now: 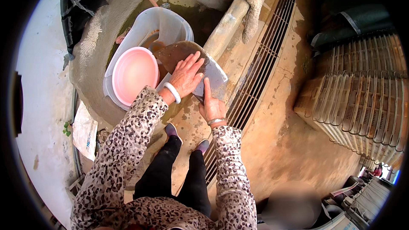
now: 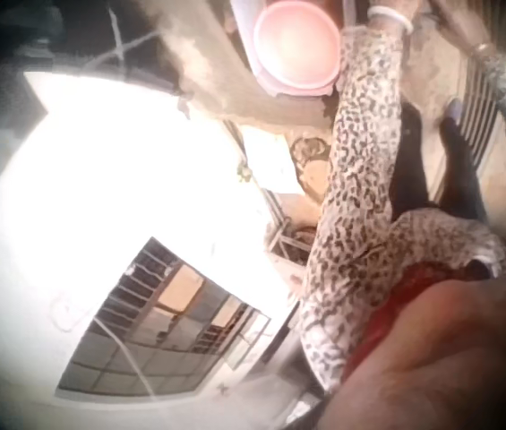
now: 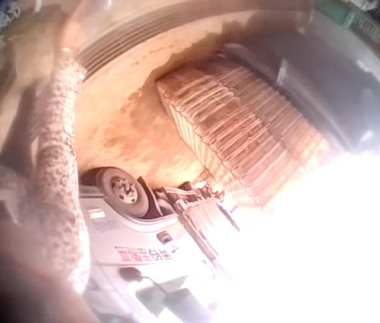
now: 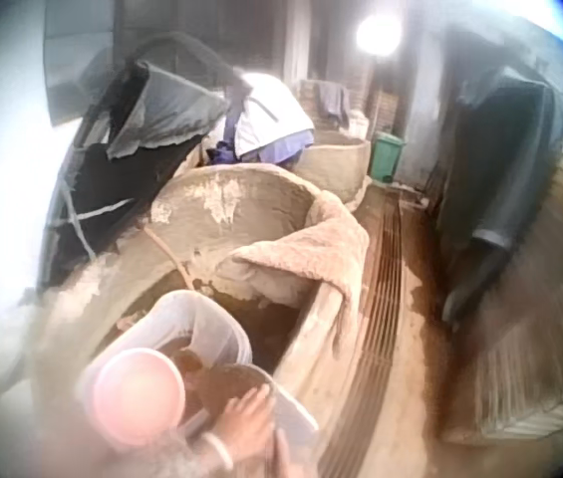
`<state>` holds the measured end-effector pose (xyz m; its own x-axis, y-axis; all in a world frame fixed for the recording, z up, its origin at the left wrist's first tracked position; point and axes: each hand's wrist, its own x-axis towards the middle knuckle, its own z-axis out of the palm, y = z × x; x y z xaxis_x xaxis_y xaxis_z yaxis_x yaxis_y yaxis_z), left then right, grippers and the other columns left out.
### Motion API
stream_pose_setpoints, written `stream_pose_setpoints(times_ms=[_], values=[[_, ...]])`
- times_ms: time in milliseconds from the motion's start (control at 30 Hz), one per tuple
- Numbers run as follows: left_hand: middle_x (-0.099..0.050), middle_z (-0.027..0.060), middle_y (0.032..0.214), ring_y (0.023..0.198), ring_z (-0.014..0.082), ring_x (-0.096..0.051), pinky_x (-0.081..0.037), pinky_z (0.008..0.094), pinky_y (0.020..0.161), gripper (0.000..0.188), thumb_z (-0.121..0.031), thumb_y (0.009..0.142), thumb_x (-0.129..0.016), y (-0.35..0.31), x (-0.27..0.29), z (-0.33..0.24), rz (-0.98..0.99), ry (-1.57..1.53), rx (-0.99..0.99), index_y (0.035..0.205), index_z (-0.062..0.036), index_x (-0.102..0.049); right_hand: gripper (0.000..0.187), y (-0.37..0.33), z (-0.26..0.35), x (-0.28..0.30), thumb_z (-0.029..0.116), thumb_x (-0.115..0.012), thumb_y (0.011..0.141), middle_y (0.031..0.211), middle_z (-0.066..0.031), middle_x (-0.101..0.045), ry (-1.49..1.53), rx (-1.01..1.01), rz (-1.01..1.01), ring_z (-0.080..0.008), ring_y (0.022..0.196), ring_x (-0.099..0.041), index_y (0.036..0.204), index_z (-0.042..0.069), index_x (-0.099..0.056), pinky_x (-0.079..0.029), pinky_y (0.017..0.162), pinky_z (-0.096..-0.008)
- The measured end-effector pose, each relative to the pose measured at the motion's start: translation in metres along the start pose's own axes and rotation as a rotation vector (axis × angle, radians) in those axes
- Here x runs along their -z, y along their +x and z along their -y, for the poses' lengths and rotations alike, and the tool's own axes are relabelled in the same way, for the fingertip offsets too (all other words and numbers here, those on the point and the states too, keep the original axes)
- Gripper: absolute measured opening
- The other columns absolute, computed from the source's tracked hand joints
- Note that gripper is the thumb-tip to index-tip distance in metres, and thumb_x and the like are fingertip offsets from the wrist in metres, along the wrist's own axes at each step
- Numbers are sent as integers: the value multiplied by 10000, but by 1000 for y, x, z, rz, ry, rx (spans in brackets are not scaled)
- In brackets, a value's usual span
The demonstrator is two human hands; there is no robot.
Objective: The person cleans a large metal cleaver by rubbing the blade with water from a pink bowl at an outdoor utility sink.
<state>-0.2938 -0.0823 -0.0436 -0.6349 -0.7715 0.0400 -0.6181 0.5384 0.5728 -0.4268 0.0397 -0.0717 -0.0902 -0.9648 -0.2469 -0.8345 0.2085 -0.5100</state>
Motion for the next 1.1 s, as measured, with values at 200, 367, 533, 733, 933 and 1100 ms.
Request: stream_pose_setpoints(times_ms=[200, 367, 533, 733, 933, 1100], values=[[-590, 176, 1315, 1205, 288, -580, -444, 349, 1034, 364, -137, 960, -600, -99, 118, -61, -447, -688, 156, 1287, 21, -572, 600, -103, 38, 91, -8, -540, 849, 654, -16, -496, 1521, -116, 15, -120, 490, -451, 1431, 75, -423, -393, 456, -271], [-633, 139, 1264, 1159, 229, -619, -507, 358, 941, 427, -295, 1023, -532, -135, 153, -76, -91, -1471, 394, 1321, 11, -545, 52, -168, 58, 142, 109, -518, 937, 603, -11, -381, 1820, -190, 163, -146, 446, -411, 906, 105, -476, -398, 461, -312], [-635, 161, 1227, 1126, 261, -630, -512, 415, 965, 540, -382, 970, -608, -160, 176, -113, 128, -1730, 201, 1301, 38, -536, 185, -211, 79, 134, 298, -485, 1046, 568, 35, -348, 1974, -100, 365, -100, 407, -358, 938, 149, -508, -321, 413, -300], [-653, 100, 1172, 1080, 220, -635, -506, 400, 960, 471, -308, 919, -700, -193, 187, -138, 172, -1857, 147, 1257, -9, -564, 255, -241, 101, 138, 308, -444, 1059, 551, 56, -404, 2083, -57, 487, -71, 395, -408, 897, 125, -520, -345, 413, -279], [-676, 25, 1080, 1012, 145, -637, -506, 326, 928, 376, -194, 861, -763, -202, 201, -163, 138, -1839, 169, 1166, -57, -591, 146, -257, 108, 148, 253, -488, 1043, 559, 40, -374, 2108, 16, 593, -87, 401, -365, 1016, 112, -512, -330, 410, -290], [-656, 57, 1207, 1115, 179, -621, -497, 351, 990, 555, -148, 820, -797, -204, 203, -173, 145, -1861, 115, 1306, -47, -550, 136, -265, 106, 152, 227, -482, 1044, 560, 39, -377, 2116, 86, 642, -89, 410, -369, 1090, 106, -523, -332, 420, -294]])
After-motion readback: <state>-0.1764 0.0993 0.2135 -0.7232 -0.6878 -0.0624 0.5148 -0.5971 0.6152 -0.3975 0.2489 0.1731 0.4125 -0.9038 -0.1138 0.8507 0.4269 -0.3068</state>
